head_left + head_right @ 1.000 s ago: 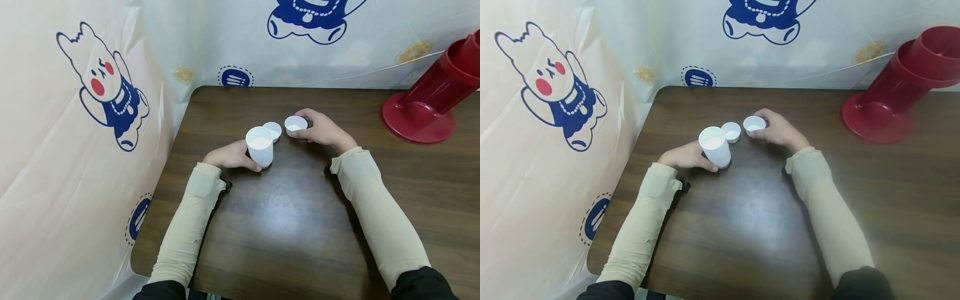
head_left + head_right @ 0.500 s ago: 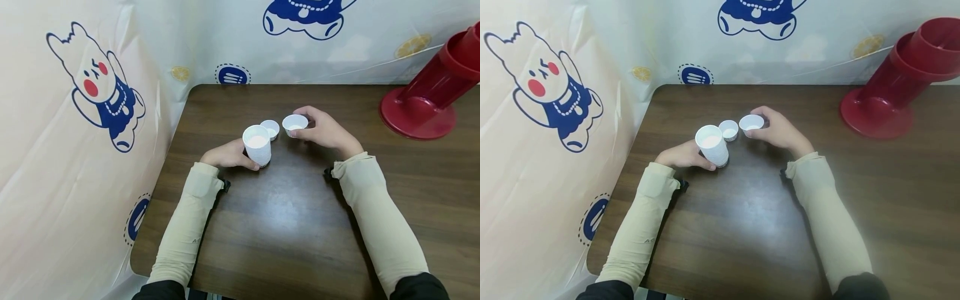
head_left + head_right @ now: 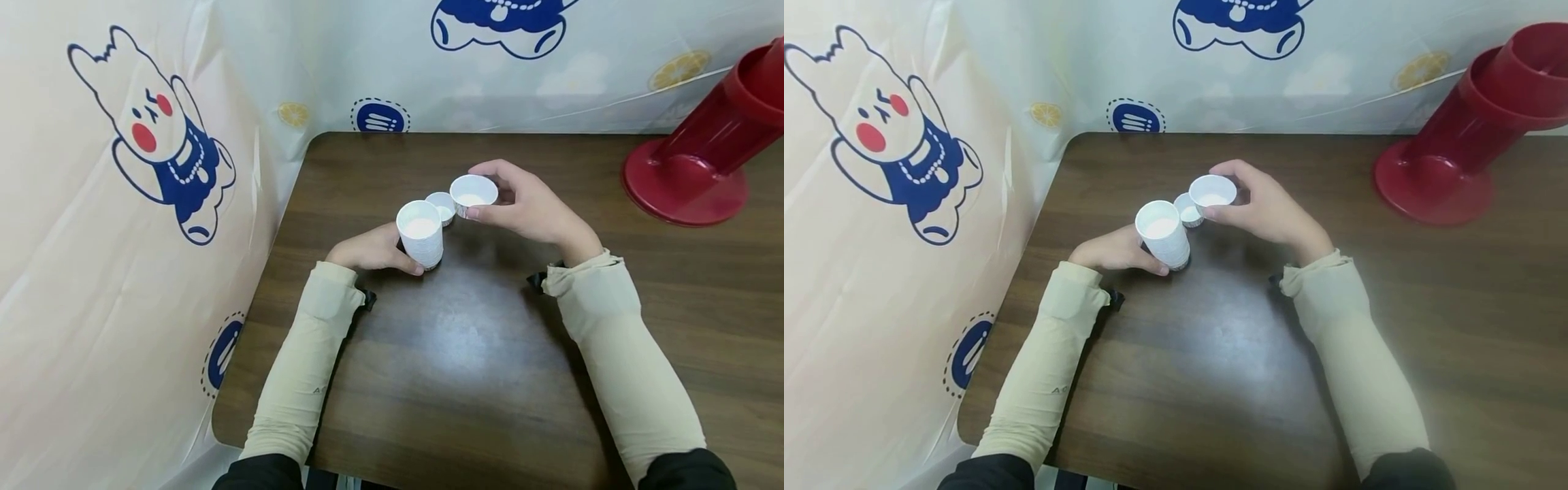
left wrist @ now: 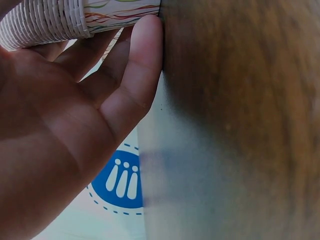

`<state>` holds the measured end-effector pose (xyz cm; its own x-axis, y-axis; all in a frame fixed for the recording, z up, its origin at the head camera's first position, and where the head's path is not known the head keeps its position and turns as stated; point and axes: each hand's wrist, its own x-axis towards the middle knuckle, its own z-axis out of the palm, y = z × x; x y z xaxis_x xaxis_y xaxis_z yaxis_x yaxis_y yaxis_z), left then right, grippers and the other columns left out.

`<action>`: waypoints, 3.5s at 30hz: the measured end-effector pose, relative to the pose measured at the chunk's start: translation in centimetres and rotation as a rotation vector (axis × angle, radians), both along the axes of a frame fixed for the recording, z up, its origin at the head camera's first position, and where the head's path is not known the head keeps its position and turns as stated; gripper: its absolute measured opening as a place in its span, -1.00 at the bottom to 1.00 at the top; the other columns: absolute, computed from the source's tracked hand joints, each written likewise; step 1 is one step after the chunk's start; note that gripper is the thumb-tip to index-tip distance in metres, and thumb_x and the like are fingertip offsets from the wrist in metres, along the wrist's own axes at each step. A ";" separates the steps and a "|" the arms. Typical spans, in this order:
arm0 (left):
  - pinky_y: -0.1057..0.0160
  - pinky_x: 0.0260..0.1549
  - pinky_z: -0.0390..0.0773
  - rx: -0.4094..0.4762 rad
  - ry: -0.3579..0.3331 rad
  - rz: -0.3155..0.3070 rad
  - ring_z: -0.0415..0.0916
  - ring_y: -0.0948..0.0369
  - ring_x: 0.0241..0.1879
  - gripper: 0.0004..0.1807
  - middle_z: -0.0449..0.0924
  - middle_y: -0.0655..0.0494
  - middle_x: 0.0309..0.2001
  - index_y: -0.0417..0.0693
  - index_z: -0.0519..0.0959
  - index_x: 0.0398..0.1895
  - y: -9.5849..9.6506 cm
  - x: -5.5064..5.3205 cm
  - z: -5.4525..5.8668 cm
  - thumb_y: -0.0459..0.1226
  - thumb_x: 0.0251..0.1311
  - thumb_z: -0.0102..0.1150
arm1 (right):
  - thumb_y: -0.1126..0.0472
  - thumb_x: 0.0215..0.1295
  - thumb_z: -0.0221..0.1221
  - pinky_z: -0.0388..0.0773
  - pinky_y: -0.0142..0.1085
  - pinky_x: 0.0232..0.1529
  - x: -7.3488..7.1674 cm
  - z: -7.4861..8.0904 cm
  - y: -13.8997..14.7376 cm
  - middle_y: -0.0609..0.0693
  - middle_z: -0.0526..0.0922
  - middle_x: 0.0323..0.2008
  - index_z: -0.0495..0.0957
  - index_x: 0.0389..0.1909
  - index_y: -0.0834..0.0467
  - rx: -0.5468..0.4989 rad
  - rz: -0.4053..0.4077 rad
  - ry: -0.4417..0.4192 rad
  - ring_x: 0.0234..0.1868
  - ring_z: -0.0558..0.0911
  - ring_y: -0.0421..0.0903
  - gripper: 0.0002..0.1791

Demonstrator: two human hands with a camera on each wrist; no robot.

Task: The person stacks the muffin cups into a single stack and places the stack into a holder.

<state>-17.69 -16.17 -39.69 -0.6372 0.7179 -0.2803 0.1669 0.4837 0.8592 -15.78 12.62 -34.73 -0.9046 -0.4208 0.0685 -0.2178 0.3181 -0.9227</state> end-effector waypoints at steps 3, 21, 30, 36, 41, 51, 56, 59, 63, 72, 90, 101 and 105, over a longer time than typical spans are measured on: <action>0.13 0.31 0.20 -0.004 -0.008 0.001 0.35 0.15 0.21 -0.13 0.46 0.05 0.23 -0.14 0.30 0.39 -0.1 -0.1 0.0 -0.31 0.01 0.55 | 0.28 0.25 0.39 0.53 -0.34 -0.02 0.4 0.6 -0.6 0.09 0.60 0.03 0.41 0.28 0.21 -0.044 -0.012 0.011 -0.04 0.60 -0.04 -0.40; 0.18 0.27 0.26 0.024 -0.021 -0.007 0.38 0.15 0.16 -0.18 0.49 0.05 0.19 -0.15 0.33 0.36 0.0 0.0 0.0 -0.34 0.01 0.53 | 0.30 0.27 0.37 0.59 -0.34 -0.15 1.7 1.3 -2.4 0.09 0.58 0.02 0.42 0.29 0.20 -0.113 -0.052 -0.003 -0.13 0.62 0.00 -0.42; 0.16 0.29 0.24 0.041 -0.033 -0.006 0.37 0.16 0.18 -0.17 0.48 0.06 0.21 -0.12 0.31 0.38 -0.2 -0.1 -0.2 -0.35 0.02 0.52 | 0.32 0.30 0.32 0.62 -0.32 -0.17 2.3 1.7 -3.5 0.12 0.57 0.02 0.39 0.30 0.24 -0.159 -0.013 -0.017 -0.15 0.63 0.00 -0.43; 0.17 0.28 0.25 0.027 -0.029 -0.009 0.39 0.15 0.16 -0.20 0.50 0.04 0.19 -0.14 0.34 0.36 -0.2 -0.2 -0.3 -0.34 0.03 0.52 | 0.30 0.32 0.32 0.55 -0.29 -0.03 2.4 1.5 -4.1 0.07 0.55 0.08 0.38 0.32 0.20 -0.131 0.013 0.000 -0.05 0.60 -0.01 -0.43; 0.17 0.28 0.25 0.037 -0.034 -0.007 0.39 0.13 0.17 -0.19 0.49 0.01 0.20 -0.16 0.33 0.37 -0.2 -0.2 -0.2 -0.34 0.03 0.52 | 0.29 0.33 0.32 0.53 -0.22 0.03 2.6 1.3 -4.8 0.05 0.51 0.11 0.34 0.35 0.19 -0.112 0.025 0.041 -0.05 0.59 -0.01 -0.39; 0.15 0.24 0.31 0.052 -0.030 -0.020 0.42 0.13 0.13 -0.20 0.51 0.02 0.16 -0.16 0.32 0.35 -0.2 -0.2 -0.1 -0.34 0.02 0.51 | 0.18 0.39 0.28 0.52 -0.15 0.00 3.6 1.1 -6.2 -0.01 0.50 0.12 0.22 0.44 0.04 -0.027 0.018 0.085 -0.01 0.55 -0.02 -0.32; 0.16 0.25 0.31 0.050 -0.017 -0.023 0.41 0.15 0.15 -0.17 0.48 0.06 0.19 -0.13 0.29 0.37 -0.2 -0.2 0.0 -0.33 0.02 0.51 | 0.13 0.43 0.24 0.45 -0.03 0.06 3.7 0.6 -7.1 0.06 0.47 0.14 0.15 0.48 0.00 0.004 0.028 0.096 0.05 0.50 0.01 -0.30; 0.18 0.23 0.32 0.048 -0.015 -0.021 0.42 0.16 0.14 -0.19 0.49 0.06 0.17 -0.13 0.29 0.35 -0.2 -0.2 0.0 -0.32 0.03 0.51 | 0.10 0.44 0.23 0.39 -0.01 0.14 3.8 0.2 -7.5 0.08 0.45 0.20 0.14 0.49 -0.02 0.027 0.031 0.111 0.13 0.46 0.00 -0.30; 0.20 0.21 0.34 0.051 -0.024 -0.015 0.44 0.16 0.09 -0.25 0.53 0.06 0.12 -0.15 0.34 0.29 -0.2 -0.2 0.0 -0.32 0.03 0.51 | 0.05 0.43 0.24 0.29 0.00 0.23 3.7 -0.4 -7.7 0.11 0.36 0.33 0.09 0.53 0.00 0.104 0.054 0.129 0.23 0.40 0.02 -0.24; 0.18 0.19 0.36 0.062 -0.055 -0.015 0.45 0.15 0.04 -0.33 0.57 0.07 0.05 -0.13 0.42 0.24 -0.2 -0.2 -0.1 -0.27 0.06 0.52 | -0.03 0.27 0.40 0.16 0.02 0.39 3.6 -0.5 -7.5 0.14 0.18 0.49 -0.05 0.60 0.06 0.218 0.147 0.142 0.43 0.24 0.05 0.05; 0.19 0.16 0.39 0.037 -0.014 -0.009 0.49 0.15 0.05 -0.27 0.57 0.05 0.07 -0.16 0.37 0.27 0.1 -0.1 0.1 -0.31 0.03 0.51 | -0.05 0.54 0.07 0.26 0.01 0.33 3.5 -0.3 -7.3 0.01 0.29 0.46 0.17 0.55 -0.05 0.215 0.064 0.143 0.38 0.35 0.03 -0.36; 0.16 0.29 0.24 0.007 -0.036 -0.023 0.37 0.16 0.20 -0.16 0.48 0.05 0.22 -0.14 0.32 0.37 -0.9 -0.3 0.3 -0.34 -0.01 0.53 | -0.09 0.22 0.41 0.46 0.04 0.14 1.0 -1.6 -4.7 0.14 0.36 0.38 0.12 0.57 -0.03 0.167 0.052 0.034 0.09 0.60 0.06 -0.02; 0.14 0.30 0.21 -0.009 -0.047 -0.013 0.36 0.14 0.20 -0.18 0.49 0.03 0.20 -0.16 0.34 0.35 -1.9 -0.6 0.4 -0.36 -0.02 0.54 | -0.08 0.26 0.37 0.51 0.01 -0.01 0.1 -2.3 -4.0 0.16 0.41 0.35 0.21 0.53 0.01 0.255 -0.043 0.008 -0.13 0.67 0.07 -0.12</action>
<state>-18.30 -18.05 -39.28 -0.6141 0.7231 -0.3163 0.1330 0.4898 0.8616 -15.69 8.59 -37.03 -0.9218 -0.3868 -0.0278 -0.2062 0.5496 -0.8096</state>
